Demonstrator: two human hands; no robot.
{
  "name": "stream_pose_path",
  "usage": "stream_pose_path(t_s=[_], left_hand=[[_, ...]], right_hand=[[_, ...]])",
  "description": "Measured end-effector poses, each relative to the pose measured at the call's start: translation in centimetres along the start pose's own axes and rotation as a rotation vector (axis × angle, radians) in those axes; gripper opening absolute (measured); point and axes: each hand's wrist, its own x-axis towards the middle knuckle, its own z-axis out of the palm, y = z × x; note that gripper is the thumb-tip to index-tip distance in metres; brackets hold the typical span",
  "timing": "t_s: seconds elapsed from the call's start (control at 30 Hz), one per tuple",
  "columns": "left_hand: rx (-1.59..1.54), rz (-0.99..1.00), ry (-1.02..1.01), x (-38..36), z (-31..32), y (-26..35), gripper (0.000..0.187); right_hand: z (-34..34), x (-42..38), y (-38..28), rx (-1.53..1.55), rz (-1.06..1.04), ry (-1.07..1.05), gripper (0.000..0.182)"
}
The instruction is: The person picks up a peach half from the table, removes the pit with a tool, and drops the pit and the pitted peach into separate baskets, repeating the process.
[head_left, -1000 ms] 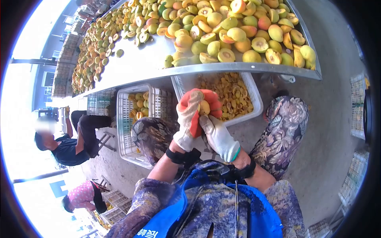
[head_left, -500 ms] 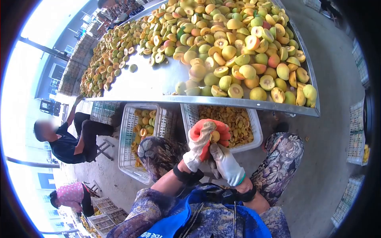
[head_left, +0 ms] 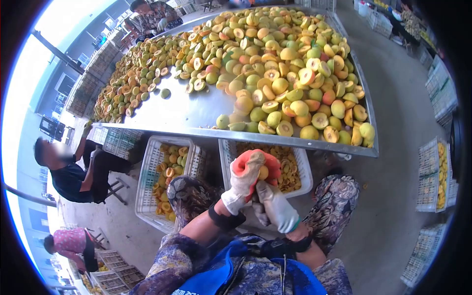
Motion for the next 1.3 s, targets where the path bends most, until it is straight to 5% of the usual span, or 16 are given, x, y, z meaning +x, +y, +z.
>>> stream_pose_path(t_s=[0.23, 0.3, 0.53, 0.67, 0.73, 0.83, 0.9, 0.97, 1.3], left_hand=[[-0.014, 0.152, -0.076, -1.8, -1.3, 2.7, 0.046], [-0.01, 0.174, -0.048, -2.0, -1.7, 3.0, 0.047], [0.182, 0.406, -0.125, -3.2, -2.3, 5.1, 0.054], [-0.002, 0.354, -0.13, -3.6, -2.0, 5.8, 0.05], [-0.031, 0.33, -0.093, -3.8, -1.7, 6.1, 0.049], [-0.029, 0.309, -0.052, -3.8, -1.7, 6.0, 0.048], [0.001, 0.279, -0.037, -3.4, -1.7, 5.8, 0.047], [0.045, 0.223, -0.022, -2.8, -2.0, 5.2, 0.047], [0.35, 0.334, -0.158, 1.2, -0.7, 3.6, 0.055]], right_hand=[[3.3, -0.3, -2.2, -0.107, -0.027, 0.003, 0.056], [4.2, 0.3, -1.8, -0.201, -0.203, 0.041, 0.055], [4.1, -1.4, -5.1, -0.024, 0.024, -0.282, 0.054], [6.6, -0.2, -3.0, -0.314, -0.277, 0.04, 0.053], [6.4, 0.1, -3.1, -0.333, -0.315, -0.002, 0.052], [6.1, 3.9, 0.2, -0.386, -0.711, 0.102, 0.052], [4.8, 4.8, 1.4, -0.321, -0.671, 0.046, 0.052], [3.6, 1.6, -1.9, -0.155, -0.2, -0.184, 0.052], [-0.4, 0.3, -4.4, -0.16, -0.1, -0.107, 0.058]])
